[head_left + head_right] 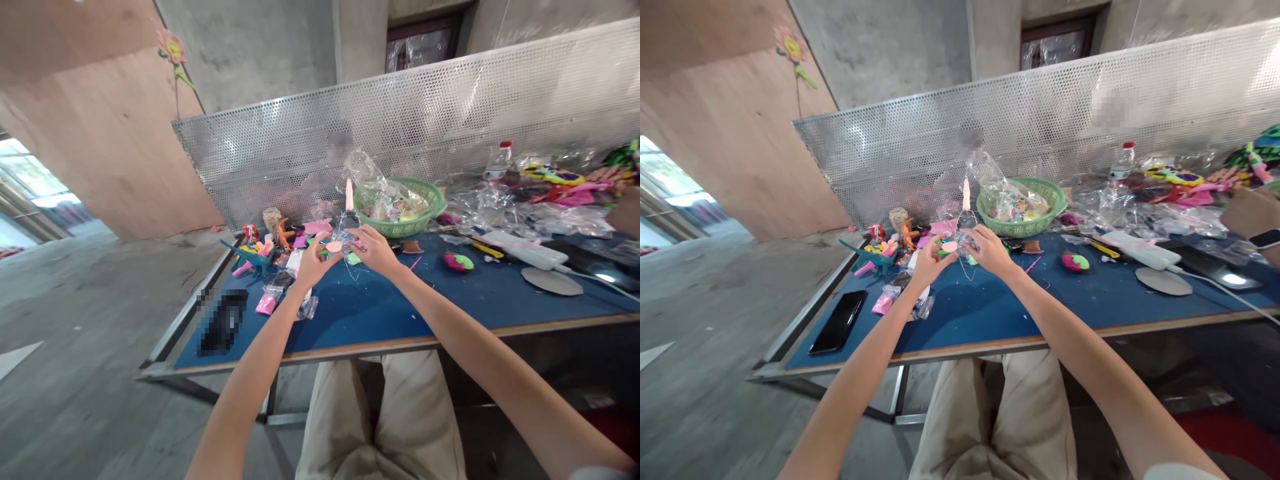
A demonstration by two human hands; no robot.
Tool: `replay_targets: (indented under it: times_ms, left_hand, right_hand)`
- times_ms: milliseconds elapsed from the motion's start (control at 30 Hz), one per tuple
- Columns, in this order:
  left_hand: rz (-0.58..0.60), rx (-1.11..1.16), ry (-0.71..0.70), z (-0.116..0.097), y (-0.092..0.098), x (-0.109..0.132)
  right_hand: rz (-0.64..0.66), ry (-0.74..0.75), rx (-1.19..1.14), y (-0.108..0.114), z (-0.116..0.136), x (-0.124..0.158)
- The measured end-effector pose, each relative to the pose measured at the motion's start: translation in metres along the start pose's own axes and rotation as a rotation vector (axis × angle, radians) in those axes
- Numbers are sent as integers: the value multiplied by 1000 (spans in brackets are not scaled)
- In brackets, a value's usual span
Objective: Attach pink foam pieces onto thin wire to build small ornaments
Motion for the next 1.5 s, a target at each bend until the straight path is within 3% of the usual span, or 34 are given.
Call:
replay_targets:
  times_ms: [167, 433, 733, 933, 1167, 1500]
  left_hand:
    - [19, -186, -104, -10, -1, 2]
    - [84, -51, -67, -6, -6, 0]
    - [27, -148, -72, -5, -1, 1]
    - [15, -366, -170, -27, 2, 6]
    - [150, -487, -237, -33, -7, 11]
    - [190, -633, -304, -27, -10, 9]
  right_hand:
    - [-18, 1, -21, 3, 2, 0]
    - [-25, -7, -35, 6, 2, -1]
    - [-27, -10, -33, 7, 4, -1]
    - [-14, 16, 7, 7, 5, -2]
    - [83, 135, 46, 0, 15, -2]
    - [130, 125, 1, -3, 19, -2]
Point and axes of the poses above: each hand's wrist, its own x-axis away from the middle knuckle, its own y-axis out of the back of the hand, z = x × y, the point moved 9 cm from there along -x, towards the middle knuckle, and after that the axes turned 3 degrees about y, right-handed, at the moved point
